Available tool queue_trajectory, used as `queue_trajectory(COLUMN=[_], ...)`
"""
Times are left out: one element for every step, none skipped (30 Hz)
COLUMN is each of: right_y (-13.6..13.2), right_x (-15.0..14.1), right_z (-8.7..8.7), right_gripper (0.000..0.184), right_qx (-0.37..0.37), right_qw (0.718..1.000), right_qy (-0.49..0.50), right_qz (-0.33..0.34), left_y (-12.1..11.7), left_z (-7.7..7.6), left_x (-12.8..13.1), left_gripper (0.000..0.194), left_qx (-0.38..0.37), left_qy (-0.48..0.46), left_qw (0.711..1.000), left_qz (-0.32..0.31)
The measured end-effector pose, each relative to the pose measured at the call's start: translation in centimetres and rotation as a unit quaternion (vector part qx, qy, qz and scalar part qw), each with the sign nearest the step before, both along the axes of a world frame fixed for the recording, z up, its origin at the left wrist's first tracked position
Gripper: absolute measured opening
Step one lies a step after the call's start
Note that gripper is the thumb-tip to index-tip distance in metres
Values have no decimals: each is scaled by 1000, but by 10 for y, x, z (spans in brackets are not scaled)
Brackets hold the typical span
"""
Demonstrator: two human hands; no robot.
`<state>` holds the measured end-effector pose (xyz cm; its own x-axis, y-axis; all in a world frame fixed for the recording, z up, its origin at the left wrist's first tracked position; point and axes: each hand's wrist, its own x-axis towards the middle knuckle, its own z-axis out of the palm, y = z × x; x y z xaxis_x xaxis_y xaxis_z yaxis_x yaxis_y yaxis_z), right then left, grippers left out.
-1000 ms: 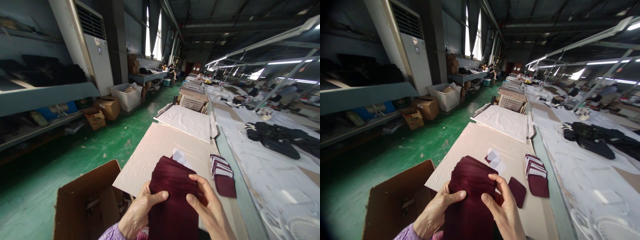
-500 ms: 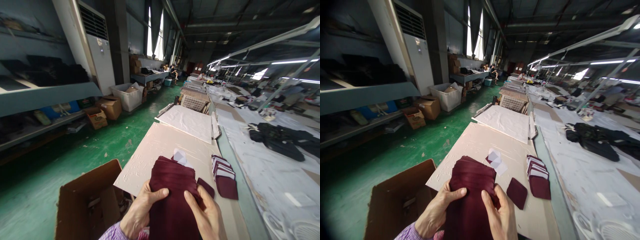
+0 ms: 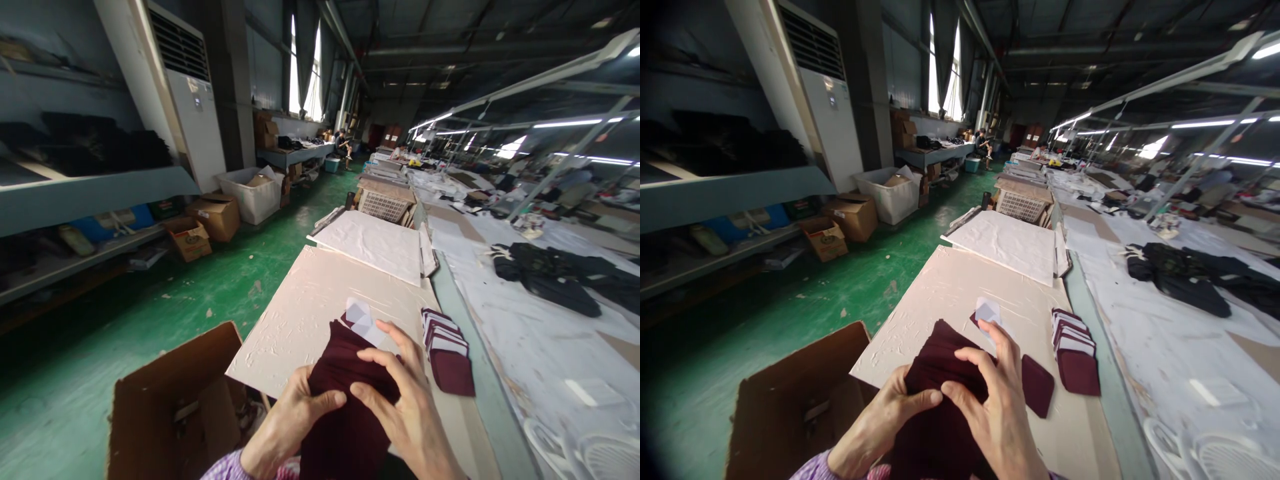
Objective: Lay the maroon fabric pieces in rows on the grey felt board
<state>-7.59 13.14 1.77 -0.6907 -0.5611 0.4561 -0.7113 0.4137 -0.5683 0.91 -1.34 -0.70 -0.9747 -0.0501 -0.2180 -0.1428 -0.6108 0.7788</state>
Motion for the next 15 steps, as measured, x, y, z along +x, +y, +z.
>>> queue_trajectory(right_y=[0, 1, 2, 4, 6, 8, 10, 11, 12, 13, 12, 11, 9, 7, 5], right_x=[-2, -4, -6, -8, -10, -11, -12, -12, -11, -10, -9, -6, -4, -1, 2], right_z=[0, 0, -2, -4, -7, -10, -14, -18, -22, -26, -29, -31, -33, -34, -34], right_gripper=[21, 21, 22, 22, 23, 23, 23, 23, 22, 21, 20, 20, 18, 15, 13], right_qx=[7, 13, 17, 19, 20, 17, 13, 11, 9, 11, 15, 17, 15, 7, -5], right_qw=[1000, 999, 999, 999, 999, 999, 999, 999, 999, 999, 999, 999, 999, 999, 997], right_qy=[-16, -29, -38, -43, -45, -45, -46, -47, -49, -49, -46, -36, -20, 7, 42], right_qz=[6, 9, 11, 9, 3, -4, -10, -13, -13, -10, -8, -11, -21, -37, -58], left_y=[0, -1, -2, -3, -5, -7, -9, -10, -12, -12, -13, -12, -11, -10, -8], left_z=[0, 0, 0, -1, -1, -2, -3, -3, -4, -5, -5, -5, -6, -6, -7], left_x=[0, 0, 0, -1, -1, -2, -3, -3, -4, -4, -5, -6, -8, -9, -11], left_gripper=[24, 23, 21, 19, 17, 16, 15, 14, 14, 13, 13, 13, 13, 13, 13], left_qx=[-4, -5, -4, 1, 10, 21, 33, 44, 53, 59, 61, 60, 58, 58, 60], left_qy=[-2, -6, -9, -11, -11, -10, -8, -6, -7, -9, -15, -21, -24, -28, -32], left_qw=[1000, 1000, 1000, 1000, 999, 998, 997, 996, 995, 994, 993, 992, 991, 989, 987], left_qz=[-3, 1, 10, 24, 41, 57, 71, 82, 90, 96, 101, 109, 119, 132, 145])
